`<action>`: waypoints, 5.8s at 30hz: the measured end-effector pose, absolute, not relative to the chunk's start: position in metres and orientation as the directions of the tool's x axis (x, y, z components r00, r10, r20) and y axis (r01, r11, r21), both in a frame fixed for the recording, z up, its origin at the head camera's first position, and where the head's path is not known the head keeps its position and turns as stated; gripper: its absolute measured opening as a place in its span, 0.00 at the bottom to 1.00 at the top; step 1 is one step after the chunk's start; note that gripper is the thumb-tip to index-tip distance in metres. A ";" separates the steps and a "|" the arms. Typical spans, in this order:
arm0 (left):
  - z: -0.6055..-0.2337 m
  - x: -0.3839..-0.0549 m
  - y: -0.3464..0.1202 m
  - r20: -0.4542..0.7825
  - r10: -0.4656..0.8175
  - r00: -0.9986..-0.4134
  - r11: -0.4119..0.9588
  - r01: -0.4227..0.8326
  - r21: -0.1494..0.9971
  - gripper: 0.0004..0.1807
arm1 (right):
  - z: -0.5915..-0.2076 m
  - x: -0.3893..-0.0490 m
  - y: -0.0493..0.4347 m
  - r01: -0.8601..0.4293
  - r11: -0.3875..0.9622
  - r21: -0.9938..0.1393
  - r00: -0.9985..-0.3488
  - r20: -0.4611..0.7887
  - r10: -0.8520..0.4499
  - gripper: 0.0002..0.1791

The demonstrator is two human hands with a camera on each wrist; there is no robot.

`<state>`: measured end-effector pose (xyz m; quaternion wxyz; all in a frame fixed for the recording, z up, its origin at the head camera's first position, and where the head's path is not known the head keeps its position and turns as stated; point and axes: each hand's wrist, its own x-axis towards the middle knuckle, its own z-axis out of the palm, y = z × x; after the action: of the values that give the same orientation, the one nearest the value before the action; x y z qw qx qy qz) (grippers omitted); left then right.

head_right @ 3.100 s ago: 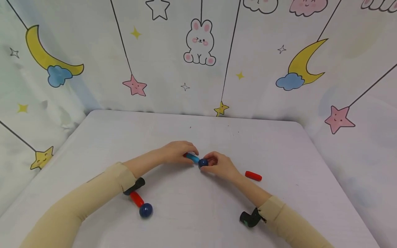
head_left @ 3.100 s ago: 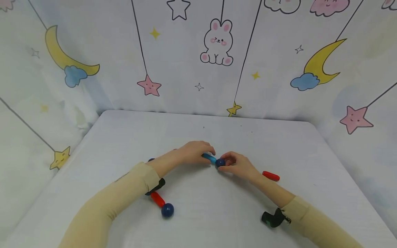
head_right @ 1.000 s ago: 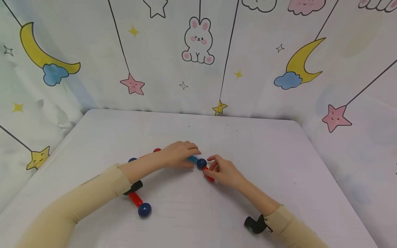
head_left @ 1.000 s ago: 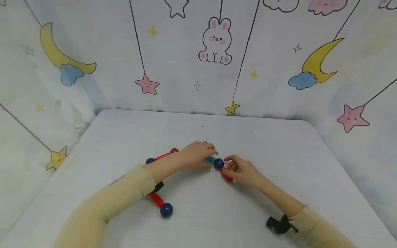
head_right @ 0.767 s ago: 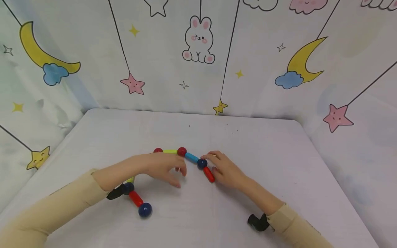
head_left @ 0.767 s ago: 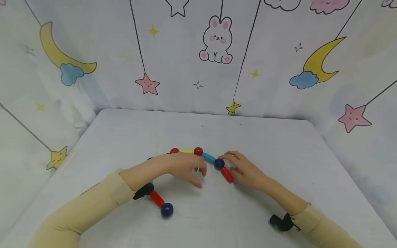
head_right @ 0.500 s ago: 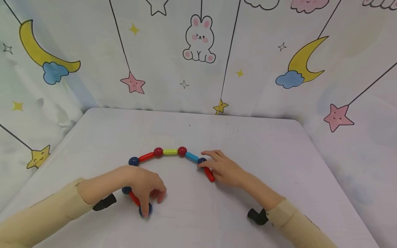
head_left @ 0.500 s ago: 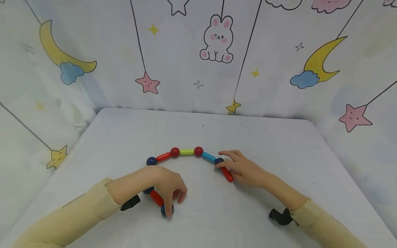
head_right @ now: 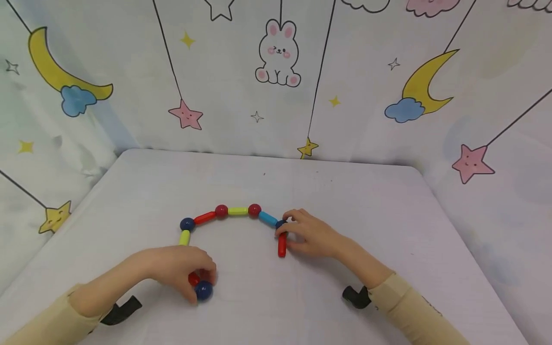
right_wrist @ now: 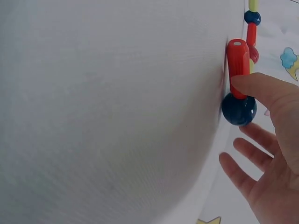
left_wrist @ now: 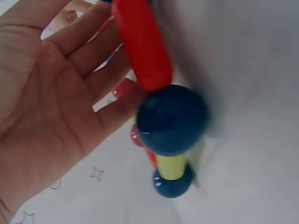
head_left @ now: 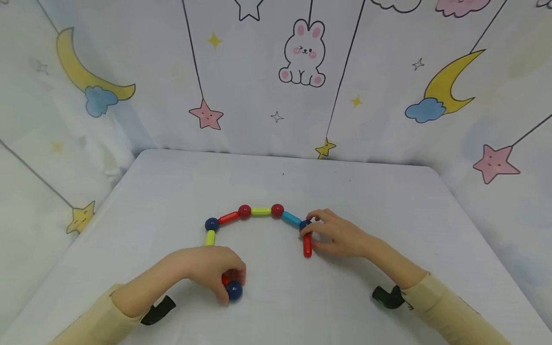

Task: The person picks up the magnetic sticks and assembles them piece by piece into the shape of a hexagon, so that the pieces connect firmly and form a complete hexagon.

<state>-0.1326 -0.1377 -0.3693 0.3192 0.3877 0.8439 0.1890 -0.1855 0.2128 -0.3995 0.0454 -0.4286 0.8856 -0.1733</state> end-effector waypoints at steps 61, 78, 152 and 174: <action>-0.392 -0.214 -0.084 0.054 0.584 -0.810 0.739 0.558 0.376 0.23 | -0.411 -0.146 0.179 -0.784 0.424 -0.453 -0.522 0.110 -0.846 0.19; -0.406 -0.244 -0.064 0.051 0.538 -0.841 0.754 0.508 0.418 0.14 | -0.410 -0.157 0.190 -0.746 0.429 -0.509 -0.503 0.008 -0.864 0.19; -0.406 -0.209 -0.072 0.050 0.461 -0.886 0.832 0.451 0.322 0.30 | -0.410 -0.206 0.201 -0.358 0.837 -0.415 -0.921 0.010 -0.389 0.34; -0.409 -0.180 -0.096 0.067 0.750 -0.658 0.557 0.684 0.471 0.26 | -0.415 -0.177 0.213 -0.678 0.658 -0.327 -0.713 0.075 -0.697 0.35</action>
<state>-0.1797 -0.0960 -0.4090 0.0708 0.4077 0.8795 0.2350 -0.1775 0.2134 -0.4148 0.0283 -0.3778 0.9101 -0.1679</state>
